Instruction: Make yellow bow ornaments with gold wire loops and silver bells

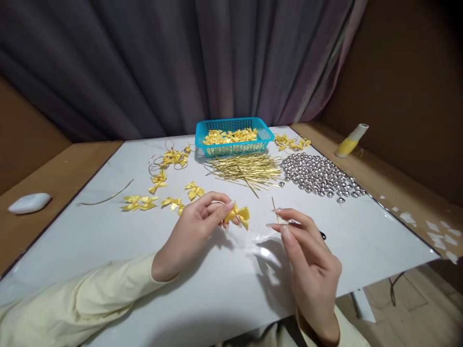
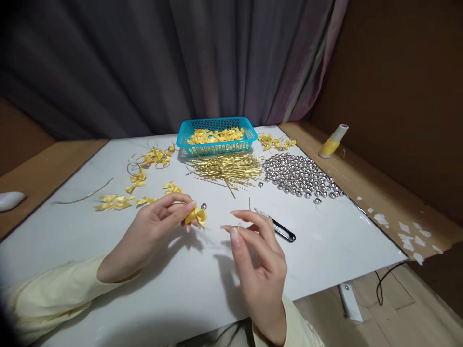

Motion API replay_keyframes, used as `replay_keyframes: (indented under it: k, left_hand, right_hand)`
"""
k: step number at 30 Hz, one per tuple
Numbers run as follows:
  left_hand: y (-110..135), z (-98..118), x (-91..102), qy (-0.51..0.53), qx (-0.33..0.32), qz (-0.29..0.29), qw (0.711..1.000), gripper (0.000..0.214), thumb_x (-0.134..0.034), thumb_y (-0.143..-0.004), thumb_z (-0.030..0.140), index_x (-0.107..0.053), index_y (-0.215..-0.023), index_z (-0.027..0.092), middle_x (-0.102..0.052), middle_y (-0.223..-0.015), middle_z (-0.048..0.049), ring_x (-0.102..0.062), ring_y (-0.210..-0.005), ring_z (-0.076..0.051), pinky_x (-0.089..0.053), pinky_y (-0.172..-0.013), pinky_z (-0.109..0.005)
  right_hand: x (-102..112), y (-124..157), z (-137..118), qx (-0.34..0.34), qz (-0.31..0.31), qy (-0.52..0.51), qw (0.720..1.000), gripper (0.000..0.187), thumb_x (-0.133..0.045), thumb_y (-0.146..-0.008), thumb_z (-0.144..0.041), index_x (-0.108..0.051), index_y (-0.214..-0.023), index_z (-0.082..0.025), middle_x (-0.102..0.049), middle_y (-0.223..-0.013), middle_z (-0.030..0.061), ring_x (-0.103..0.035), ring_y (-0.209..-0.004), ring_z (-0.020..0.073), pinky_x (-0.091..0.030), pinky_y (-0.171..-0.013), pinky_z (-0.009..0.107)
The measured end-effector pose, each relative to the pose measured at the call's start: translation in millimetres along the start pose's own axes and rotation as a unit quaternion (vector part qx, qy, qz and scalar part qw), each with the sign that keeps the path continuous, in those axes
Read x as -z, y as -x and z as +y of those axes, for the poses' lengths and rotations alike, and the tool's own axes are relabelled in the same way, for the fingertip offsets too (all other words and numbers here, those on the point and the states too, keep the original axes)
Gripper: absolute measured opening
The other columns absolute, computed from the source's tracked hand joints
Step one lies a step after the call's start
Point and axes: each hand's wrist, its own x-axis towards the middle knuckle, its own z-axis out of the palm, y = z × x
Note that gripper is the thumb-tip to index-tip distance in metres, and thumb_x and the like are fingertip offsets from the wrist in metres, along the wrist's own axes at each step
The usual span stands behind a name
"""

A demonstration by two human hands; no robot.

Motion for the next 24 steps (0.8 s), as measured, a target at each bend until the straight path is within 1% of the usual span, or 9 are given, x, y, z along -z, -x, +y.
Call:
replay_keyframes:
  k: [3,5,7,8,11,14,16,19,24]
  left_hand:
    - [-4.3,-6.5,2.0,-0.021,-0.022,0.004,1.0,0.015,-0.06,-0.079,0.033,-0.059,-0.082,0.018,-0.055,-0.054,0.003,-0.048,-0.057,-0.013,-0.035,-0.058,-0.023]
    - [-8.1,-14.4,3.3,-0.016,-0.003,-0.017,1.0,0.016,-0.059,-0.08,0.032,-0.061,-0.083,0.017,-0.056,-0.056,0.0021,-0.048,-0.057,-0.013,-0.036,-0.058,-0.022]
    - [-12.5,-23.6,4.3,0.005,0.027,-0.032,0.999,0.018,-0.059,-0.079,0.031,-0.062,-0.084,0.015,-0.06,-0.063,-0.0002,-0.048,-0.057,-0.012,-0.036,-0.057,-0.022]
    - [-14.6,-27.9,4.7,0.015,0.04,-0.039,0.998,0.018,-0.058,-0.079,0.031,-0.062,-0.085,0.014,-0.062,-0.067,-0.0015,-0.048,-0.057,-0.011,-0.036,-0.056,-0.022]
    - [-18.8,-37.1,5.1,0.019,0.048,-0.055,0.997,0.02,-0.057,-0.08,0.03,-0.061,-0.087,0.013,-0.064,-0.071,-0.0035,-0.048,-0.057,-0.011,-0.038,-0.057,-0.022]
    - [-18.6,-42.3,5.7,-0.002,0.017,-0.062,0.998,0.019,-0.058,-0.079,0.029,-0.06,-0.088,0.013,-0.064,-0.072,-0.0033,-0.05,-0.058,-0.012,-0.04,-0.059,-0.023]
    - [-16.8,-45.7,6.6,-0.012,0.002,-0.071,0.997,0.018,-0.058,-0.079,0.029,-0.06,-0.089,0.014,-0.064,-0.073,-0.0033,-0.052,-0.061,-0.013,-0.041,-0.061,-0.024]
    - [-14.6,-51.3,8.8,-0.021,-0.012,-0.087,0.996,0.019,-0.056,-0.08,0.03,-0.06,-0.092,0.015,-0.064,-0.078,-0.004,-0.055,-0.067,-0.015,-0.043,-0.065,-0.025]
    - [-15.1,-54.7,12.5,-0.047,-0.01,-0.114,0.992,0.021,-0.054,-0.08,0.031,-0.059,-0.092,0.014,-0.063,-0.079,-0.0036,-0.054,-0.069,-0.014,-0.042,-0.066,-0.024]
  right_hand:
    - [11.6,-6.0,-0.1,-0.026,-0.021,0.042,0.999,0.014,-0.055,-0.083,-0.022,-0.069,-0.083,-0.023,-0.059,-0.094,0.0056,-0.055,-0.092,0.0197,-0.043,-0.073,0.031]
    - [23.3,-9.9,-0.1,-0.049,-0.082,0.062,0.994,0.014,-0.055,-0.083,-0.026,-0.069,-0.08,-0.021,-0.059,-0.079,0.0038,-0.056,-0.076,0.0173,-0.043,-0.065,0.029]
    - [35.9,-12.7,1.1,-0.094,-0.179,0.07,0.977,0.02,-0.056,-0.083,-0.031,-0.068,-0.072,-0.02,-0.06,-0.066,0.0017,-0.055,-0.064,0.0158,-0.042,-0.06,0.027]
    - [41.7,-13.6,2.4,-0.136,-0.186,0.077,0.97,0.021,-0.056,-0.083,-0.034,-0.067,-0.072,-0.02,-0.059,-0.06,0.0005,-0.054,-0.062,0.0155,-0.042,-0.061,0.026]
    - [55.2,-14.3,7.3,-0.254,-0.178,0.068,0.948,0.027,-0.057,-0.081,-0.041,-0.062,-0.096,-0.02,-0.058,-0.053,-0.0026,-0.053,-0.058,0.0145,-0.04,-0.061,0.025]
    - [62.0,-13.4,9.7,-0.318,-0.19,0.001,0.929,0.039,-0.058,-0.08,-0.043,-0.051,-0.11,-0.019,-0.058,-0.051,-0.0037,-0.05,-0.053,0.0125,-0.037,-0.055,0.022]
    - [64.1,-12.5,8.3,-0.357,-0.209,-0.068,0.908,0.033,-0.058,-0.08,-0.042,-0.051,-0.102,-0.018,-0.057,-0.048,-0.0041,-0.048,-0.047,0.0102,-0.036,-0.052,0.02]
    - [66.2,-10.9,4.0,-0.412,-0.249,-0.175,0.859,0.023,-0.058,-0.081,-0.039,-0.051,-0.086,-0.017,-0.058,-0.047,-0.0032,-0.047,-0.037,0.0073,-0.033,-0.046,0.018]
    - [67.7,-6.0,5.9,-0.447,-0.268,-0.285,0.804,0.02,-0.063,-0.078,-0.033,-0.053,-0.077,-0.016,-0.064,-0.054,0.0011,-0.053,-0.034,0.0079,-0.031,-0.04,0.016]
